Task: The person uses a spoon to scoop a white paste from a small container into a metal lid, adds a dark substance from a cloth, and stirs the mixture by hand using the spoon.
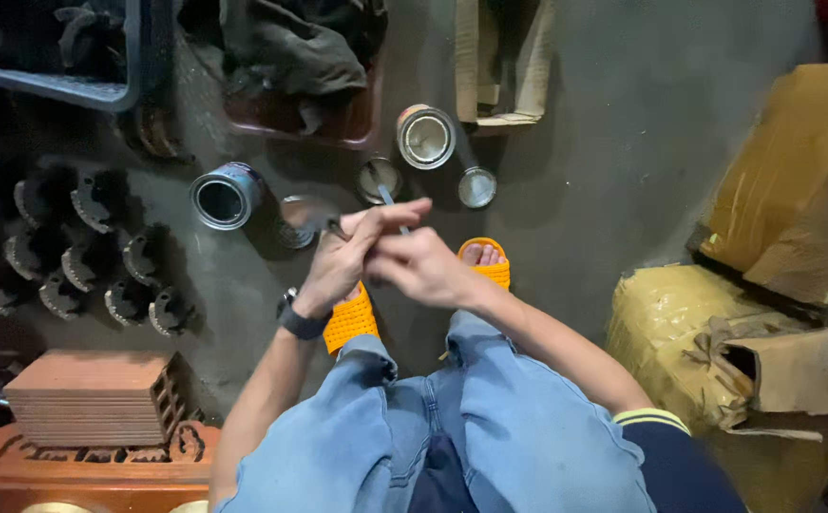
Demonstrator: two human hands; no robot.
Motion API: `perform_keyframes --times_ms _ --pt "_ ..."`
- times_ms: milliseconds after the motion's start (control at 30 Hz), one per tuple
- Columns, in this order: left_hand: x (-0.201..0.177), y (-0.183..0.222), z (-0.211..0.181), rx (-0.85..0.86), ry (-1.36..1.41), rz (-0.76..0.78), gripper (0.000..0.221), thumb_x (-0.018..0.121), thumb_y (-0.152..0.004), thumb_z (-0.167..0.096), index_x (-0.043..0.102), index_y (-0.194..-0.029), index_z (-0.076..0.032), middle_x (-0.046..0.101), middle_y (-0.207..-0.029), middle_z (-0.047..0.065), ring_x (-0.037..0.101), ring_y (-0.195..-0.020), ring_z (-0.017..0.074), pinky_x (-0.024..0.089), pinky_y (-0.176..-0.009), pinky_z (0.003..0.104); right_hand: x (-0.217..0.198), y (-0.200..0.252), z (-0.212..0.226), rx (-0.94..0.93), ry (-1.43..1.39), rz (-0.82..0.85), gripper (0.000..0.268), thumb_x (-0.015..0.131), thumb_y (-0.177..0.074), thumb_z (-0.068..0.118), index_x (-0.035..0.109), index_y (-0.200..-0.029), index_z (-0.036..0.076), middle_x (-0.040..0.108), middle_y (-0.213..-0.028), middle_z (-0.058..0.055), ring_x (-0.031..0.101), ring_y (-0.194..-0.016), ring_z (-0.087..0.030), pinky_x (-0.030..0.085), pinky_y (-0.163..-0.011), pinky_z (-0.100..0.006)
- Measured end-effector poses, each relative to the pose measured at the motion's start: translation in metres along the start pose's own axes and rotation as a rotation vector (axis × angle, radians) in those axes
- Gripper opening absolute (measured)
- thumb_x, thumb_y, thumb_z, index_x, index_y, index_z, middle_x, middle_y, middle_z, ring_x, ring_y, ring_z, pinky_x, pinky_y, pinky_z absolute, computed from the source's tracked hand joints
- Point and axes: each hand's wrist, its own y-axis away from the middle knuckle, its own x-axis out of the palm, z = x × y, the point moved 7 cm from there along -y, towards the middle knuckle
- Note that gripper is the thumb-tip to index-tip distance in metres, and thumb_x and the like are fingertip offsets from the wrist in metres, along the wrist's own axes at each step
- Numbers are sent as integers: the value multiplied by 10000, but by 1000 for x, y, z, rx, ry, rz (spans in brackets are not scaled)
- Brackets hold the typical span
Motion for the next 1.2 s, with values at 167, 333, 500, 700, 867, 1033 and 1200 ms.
perform_keyframes --times_ms 167,333,500,700,867,1033,1200 --pt "-43 53 92 -381 398 -543 713 161 -1030 -528 655 -1006 -14 551 -486 98 511 -325 156 432 -269 257 -74 33 -24 -33 898 -98 304 761 -842 198 673 -1103 69 685 -994 -147 661 -919 -302 546 -772 -386" --pt "-50 86 120 -458 448 -673 348 485 -1027 -300 627 -970 13 504 -532 -5 394 -351 35 311 -320 140 -109 39 -59 155 1169 -150 842 857 -712 279 436 -1396 27 512 -1242 -211 494 -1060 -361 484 -816 -463" --pt "-24 98 141 -513 423 -611 199 593 -961 -199 631 -979 -4 601 -619 78 496 -440 46 341 -365 116 -99 32 -95 121 1388 -108 972 887 -600 303 417 -1434 132 504 -1217 -103 450 -1063 -292 413 -839 -406" --pt "-16 97 131 -509 502 -605 209 567 -979 -181 644 -968 14 512 -585 45 340 -360 -16 294 -326 114 -111 33 -51 118 1148 -137 798 743 -639 405 533 -1366 149 514 -1014 -113 514 -921 -325 463 -729 -484" --pt "-10 86 147 -513 527 -602 201 584 -976 -190 653 -968 -1 537 -588 49 341 -353 -16 312 -324 128 -107 6 33 -334 685 -428 344 836 -773 227 581 -947 75 612 -1189 -144 571 -1095 -326 340 -965 -375" --pt "-10 88 143 -485 501 -592 192 587 -972 -180 653 -966 1 528 -589 56 343 -358 -9 318 -328 137 -84 -27 1 -535 925 -434 361 862 -803 331 610 -878 82 655 -1210 -121 565 -1109 -337 322 -997 -517" --pt "-21 101 143 -459 520 -647 191 568 -975 -163 652 -953 7 527 -578 50 366 -371 -8 318 -331 122 -79 -31 6 -520 1022 -400 447 741 -900 484 632 -984 59 594 -1287 -166 502 -1196 -372 260 -1041 -556"
